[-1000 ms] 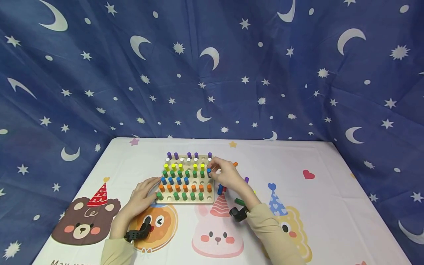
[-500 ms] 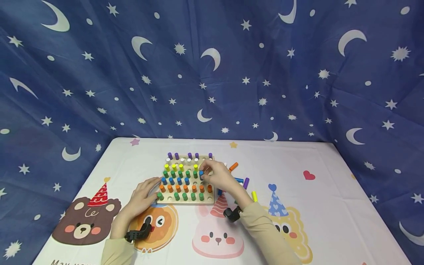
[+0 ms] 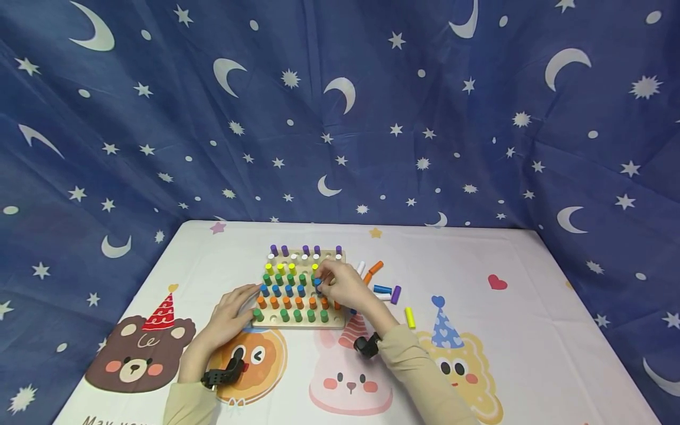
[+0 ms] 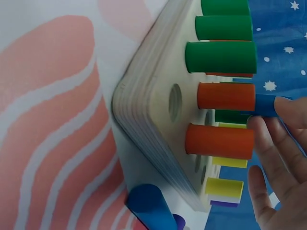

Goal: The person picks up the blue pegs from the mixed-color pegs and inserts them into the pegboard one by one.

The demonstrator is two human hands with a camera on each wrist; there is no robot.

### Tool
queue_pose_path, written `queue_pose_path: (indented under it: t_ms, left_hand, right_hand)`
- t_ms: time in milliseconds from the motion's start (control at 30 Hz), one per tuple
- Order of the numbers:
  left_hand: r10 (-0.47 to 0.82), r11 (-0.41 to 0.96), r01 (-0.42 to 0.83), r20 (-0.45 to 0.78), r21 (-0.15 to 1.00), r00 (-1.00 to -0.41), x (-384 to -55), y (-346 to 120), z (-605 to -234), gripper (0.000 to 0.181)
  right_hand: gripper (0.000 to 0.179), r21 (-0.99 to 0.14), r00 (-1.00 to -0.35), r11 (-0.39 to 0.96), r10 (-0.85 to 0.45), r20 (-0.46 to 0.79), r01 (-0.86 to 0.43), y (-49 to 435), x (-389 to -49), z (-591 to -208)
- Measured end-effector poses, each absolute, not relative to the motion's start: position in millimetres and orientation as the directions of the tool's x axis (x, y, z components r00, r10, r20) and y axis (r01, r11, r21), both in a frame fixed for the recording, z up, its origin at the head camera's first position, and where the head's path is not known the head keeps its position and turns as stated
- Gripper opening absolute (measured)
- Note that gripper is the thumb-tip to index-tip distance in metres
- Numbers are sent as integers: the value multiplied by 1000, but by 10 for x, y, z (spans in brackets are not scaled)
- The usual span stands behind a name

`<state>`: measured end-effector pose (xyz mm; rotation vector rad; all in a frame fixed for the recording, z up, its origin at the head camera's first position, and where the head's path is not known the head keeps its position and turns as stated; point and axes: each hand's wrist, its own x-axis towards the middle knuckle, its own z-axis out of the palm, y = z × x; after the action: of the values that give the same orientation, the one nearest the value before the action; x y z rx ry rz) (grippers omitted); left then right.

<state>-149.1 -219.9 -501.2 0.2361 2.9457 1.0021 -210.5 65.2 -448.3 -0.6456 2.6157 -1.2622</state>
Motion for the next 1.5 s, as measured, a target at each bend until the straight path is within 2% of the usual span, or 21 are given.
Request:
queue_pose_path:
  t_ms: [300,533,1033,1500]
  left_hand:
    - [147,779,136,32,612,-989,-1486,-2193,-5009,53]
    - [149,780,138,33,610,-988,-1489,-2197,-5015,54]
    - [150,779,137,31,612,-988,-1491,-2200,-5023,54]
    - [146,772,124,17,623,-989,-1481,-2199,-5003,54]
  right_hand:
    - [16,-760,-888,563,-458,41,-326,588,-2084,-4524]
    - [17,-675,-873,617,-481,82,-404,568,-2084,-4541]
    - [17,-544,-832,648,-519,196,-533,535,-2090,-4624]
    - [16,-525,-835,663,-514,198,-533,518,-2094,-4650]
